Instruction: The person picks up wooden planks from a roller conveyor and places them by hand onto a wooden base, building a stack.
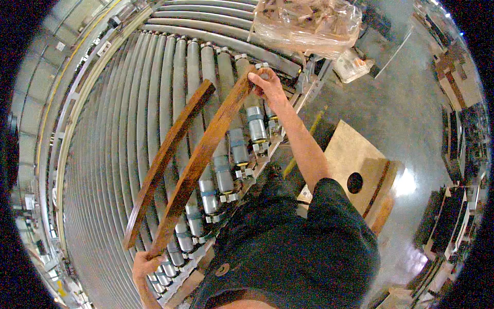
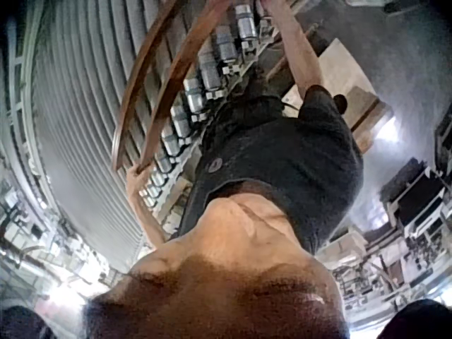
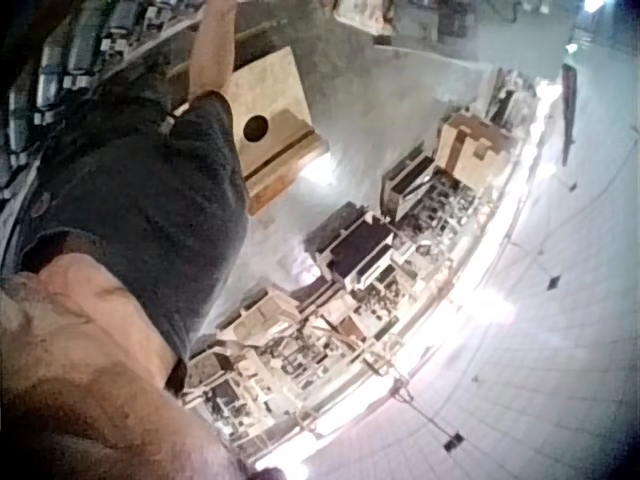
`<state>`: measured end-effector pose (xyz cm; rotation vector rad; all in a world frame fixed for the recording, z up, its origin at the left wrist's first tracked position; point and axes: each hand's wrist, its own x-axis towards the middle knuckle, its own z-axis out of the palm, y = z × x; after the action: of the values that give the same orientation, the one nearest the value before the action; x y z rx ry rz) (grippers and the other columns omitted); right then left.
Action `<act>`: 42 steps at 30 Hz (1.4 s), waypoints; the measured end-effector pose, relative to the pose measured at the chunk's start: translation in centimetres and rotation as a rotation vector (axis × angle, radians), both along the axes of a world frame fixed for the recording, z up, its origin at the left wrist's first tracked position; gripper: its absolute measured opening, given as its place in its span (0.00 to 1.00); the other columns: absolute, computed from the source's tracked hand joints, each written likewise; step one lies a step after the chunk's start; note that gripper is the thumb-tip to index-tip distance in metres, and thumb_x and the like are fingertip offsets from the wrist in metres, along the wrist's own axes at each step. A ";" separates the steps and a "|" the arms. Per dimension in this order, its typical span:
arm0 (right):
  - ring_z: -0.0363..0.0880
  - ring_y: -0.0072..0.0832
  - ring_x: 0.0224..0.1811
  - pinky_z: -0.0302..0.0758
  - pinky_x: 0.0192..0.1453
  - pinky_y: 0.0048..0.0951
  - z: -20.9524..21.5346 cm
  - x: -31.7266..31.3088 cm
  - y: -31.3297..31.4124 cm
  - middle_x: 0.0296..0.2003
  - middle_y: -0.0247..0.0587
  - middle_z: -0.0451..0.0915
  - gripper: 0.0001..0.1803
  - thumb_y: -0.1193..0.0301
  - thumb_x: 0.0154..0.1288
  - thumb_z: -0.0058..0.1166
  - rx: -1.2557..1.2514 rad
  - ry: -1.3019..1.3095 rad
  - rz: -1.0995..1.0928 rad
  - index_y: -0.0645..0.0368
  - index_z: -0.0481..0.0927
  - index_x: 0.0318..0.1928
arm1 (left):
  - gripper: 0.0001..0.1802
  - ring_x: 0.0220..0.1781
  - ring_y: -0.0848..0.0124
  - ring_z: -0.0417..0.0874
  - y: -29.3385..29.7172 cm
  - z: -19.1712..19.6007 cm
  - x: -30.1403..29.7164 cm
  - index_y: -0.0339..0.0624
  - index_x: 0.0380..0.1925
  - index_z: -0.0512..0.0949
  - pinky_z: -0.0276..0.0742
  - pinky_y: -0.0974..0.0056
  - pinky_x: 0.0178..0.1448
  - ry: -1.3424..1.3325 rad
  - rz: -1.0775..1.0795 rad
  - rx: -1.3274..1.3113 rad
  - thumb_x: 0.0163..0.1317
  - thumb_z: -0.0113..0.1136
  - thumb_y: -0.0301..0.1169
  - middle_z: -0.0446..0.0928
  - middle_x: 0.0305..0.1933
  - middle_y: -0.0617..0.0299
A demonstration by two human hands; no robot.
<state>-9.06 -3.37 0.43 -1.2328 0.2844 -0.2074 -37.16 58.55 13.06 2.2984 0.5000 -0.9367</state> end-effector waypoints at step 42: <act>0.75 0.30 0.59 0.66 0.68 0.34 -4.4 9.8 9.4 0.54 0.38 0.80 0.22 0.56 0.79 0.46 -0.544 -0.193 0.233 0.61 0.80 0.57 | 0.12 0.42 0.70 0.84 13.2 -16.6 2.1 0.39 0.42 0.83 0.78 0.63 0.51 -1.435 1.408 -0.302 0.64 0.68 0.34 0.86 0.37 0.55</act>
<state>0.76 5.99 -3.95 -1.7567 -0.0951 -0.2062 -35.06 71.76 -3.51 1.2083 0.8957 1.1340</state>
